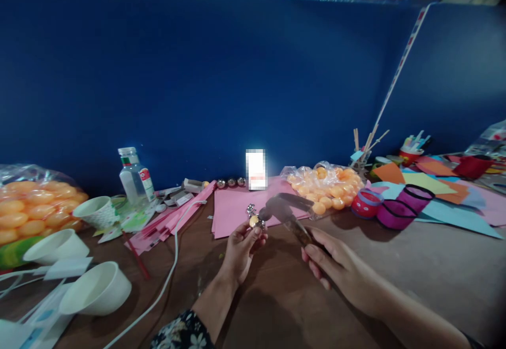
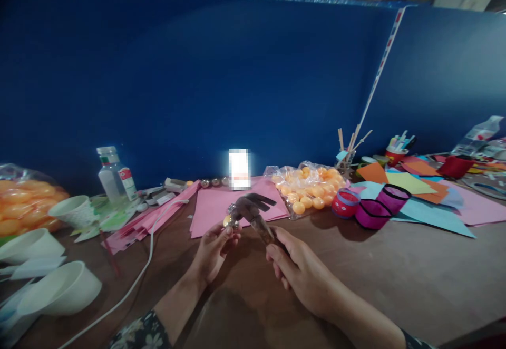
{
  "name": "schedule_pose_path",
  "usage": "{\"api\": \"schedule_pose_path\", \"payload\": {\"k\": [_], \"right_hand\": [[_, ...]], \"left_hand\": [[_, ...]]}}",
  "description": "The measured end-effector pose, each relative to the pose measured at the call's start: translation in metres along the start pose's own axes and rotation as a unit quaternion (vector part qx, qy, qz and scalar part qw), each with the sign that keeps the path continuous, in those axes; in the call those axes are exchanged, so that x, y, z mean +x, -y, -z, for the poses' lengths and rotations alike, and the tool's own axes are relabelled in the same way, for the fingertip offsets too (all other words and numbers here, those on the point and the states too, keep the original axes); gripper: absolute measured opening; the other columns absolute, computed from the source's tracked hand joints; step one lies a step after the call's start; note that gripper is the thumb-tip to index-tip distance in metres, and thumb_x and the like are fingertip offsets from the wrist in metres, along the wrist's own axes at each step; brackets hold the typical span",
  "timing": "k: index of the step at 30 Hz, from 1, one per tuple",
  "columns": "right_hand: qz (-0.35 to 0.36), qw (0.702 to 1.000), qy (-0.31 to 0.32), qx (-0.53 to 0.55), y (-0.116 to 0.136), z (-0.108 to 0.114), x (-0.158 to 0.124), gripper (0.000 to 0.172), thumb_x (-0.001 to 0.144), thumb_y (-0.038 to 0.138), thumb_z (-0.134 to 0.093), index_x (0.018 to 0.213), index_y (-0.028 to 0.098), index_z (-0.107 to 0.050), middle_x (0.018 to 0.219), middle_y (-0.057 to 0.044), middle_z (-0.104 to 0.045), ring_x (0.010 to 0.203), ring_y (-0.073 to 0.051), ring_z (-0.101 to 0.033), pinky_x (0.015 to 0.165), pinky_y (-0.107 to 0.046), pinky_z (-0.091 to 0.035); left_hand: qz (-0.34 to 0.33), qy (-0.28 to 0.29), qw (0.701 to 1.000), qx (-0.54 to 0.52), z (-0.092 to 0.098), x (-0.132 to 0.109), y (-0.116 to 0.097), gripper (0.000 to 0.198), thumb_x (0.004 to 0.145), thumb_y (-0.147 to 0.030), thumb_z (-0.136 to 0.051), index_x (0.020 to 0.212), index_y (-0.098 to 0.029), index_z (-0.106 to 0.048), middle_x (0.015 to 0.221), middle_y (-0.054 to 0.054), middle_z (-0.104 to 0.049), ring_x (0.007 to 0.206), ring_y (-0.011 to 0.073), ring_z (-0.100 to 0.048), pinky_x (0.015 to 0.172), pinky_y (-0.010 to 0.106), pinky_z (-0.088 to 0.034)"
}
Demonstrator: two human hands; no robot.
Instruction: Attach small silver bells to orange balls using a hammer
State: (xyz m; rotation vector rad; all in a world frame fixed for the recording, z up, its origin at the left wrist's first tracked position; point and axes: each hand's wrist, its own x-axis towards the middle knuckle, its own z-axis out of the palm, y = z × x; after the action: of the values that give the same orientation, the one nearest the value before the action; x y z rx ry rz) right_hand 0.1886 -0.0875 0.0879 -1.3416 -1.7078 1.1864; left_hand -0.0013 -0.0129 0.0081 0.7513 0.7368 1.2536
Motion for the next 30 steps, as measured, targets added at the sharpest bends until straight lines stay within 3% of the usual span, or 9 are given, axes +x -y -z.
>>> {"api": "schedule_pose_path", "payload": {"k": [6, 12, 16, 23, 30], "right_hand": [[-0.001, 1.000, 0.005, 0.005, 0.0005, -0.0005, 0.0005, 0.026, 0.088, 0.041, -0.034, 0.084, 0.018, -0.046, 0.064, 0.003, -0.046, 0.049, -0.007, -0.042, 0.042, -0.016, -0.036], [-0.002, 1.000, -0.016, 0.012, 0.0012, 0.0004, -0.0025, 0.026, 0.088, 0.042, -0.034, 0.086, 0.019, -0.047, 0.068, 0.002, -0.049, 0.050, -0.007, -0.043, 0.042, -0.016, -0.037], [-0.006, 1.000, 0.004, -0.002, 0.0023, -0.0010, -0.0046, 0.026, 0.088, 0.041, -0.034, 0.084, 0.019, -0.047, 0.061, 0.004, -0.046, 0.047, -0.007, -0.041, 0.041, -0.016, -0.035], [-0.002, 1.000, -0.008, 0.006, 0.0015, -0.0047, -0.0041, 0.024, 0.089, 0.040, -0.033, 0.091, 0.020, -0.045, 0.066, 0.003, -0.047, 0.049, -0.007, -0.042, 0.042, -0.016, -0.036], [-0.009, 1.000, 0.008, -0.004, 0.0034, -0.0020, -0.0039, 0.027, 0.089, 0.040, -0.033, 0.083, 0.018, -0.046, 0.061, 0.004, -0.044, 0.049, -0.007, -0.041, 0.042, -0.016, -0.036]], "left_hand": [[-0.005, -0.017, 1.000, -0.001, 0.0003, 0.0007, 0.0005, 0.019, 0.062, -0.022, -0.072, 0.077, -0.013, -0.063, 0.071, 0.002, -0.065, 0.067, 0.0087, -0.060, 0.063, 0.017, -0.046], [-0.010, -0.024, 1.000, -0.009, -0.0007, 0.0008, 0.0002, 0.021, 0.062, -0.023, -0.073, 0.077, -0.012, -0.064, 0.076, 0.004, -0.065, 0.070, 0.0093, -0.060, 0.063, 0.018, -0.046], [-0.015, -0.015, 1.000, -0.003, 0.0012, 0.0008, 0.0012, 0.018, 0.064, -0.024, -0.071, 0.073, -0.011, -0.063, 0.072, 0.004, -0.065, 0.067, 0.0082, -0.060, 0.062, 0.016, -0.046], [-0.006, -0.005, 1.000, -0.011, 0.0033, 0.0020, 0.0035, 0.019, 0.070, -0.027, -0.066, 0.081, -0.012, -0.063, 0.081, 0.006, -0.067, 0.072, 0.0105, -0.062, 0.066, 0.019, -0.048], [-0.032, -0.006, 0.999, -0.007, -0.0038, -0.0011, 0.0002, 0.029, 0.065, -0.021, -0.070, 0.092, -0.018, -0.060, 0.084, 0.002, -0.065, 0.081, 0.0130, -0.062, 0.071, 0.021, -0.047]]}}
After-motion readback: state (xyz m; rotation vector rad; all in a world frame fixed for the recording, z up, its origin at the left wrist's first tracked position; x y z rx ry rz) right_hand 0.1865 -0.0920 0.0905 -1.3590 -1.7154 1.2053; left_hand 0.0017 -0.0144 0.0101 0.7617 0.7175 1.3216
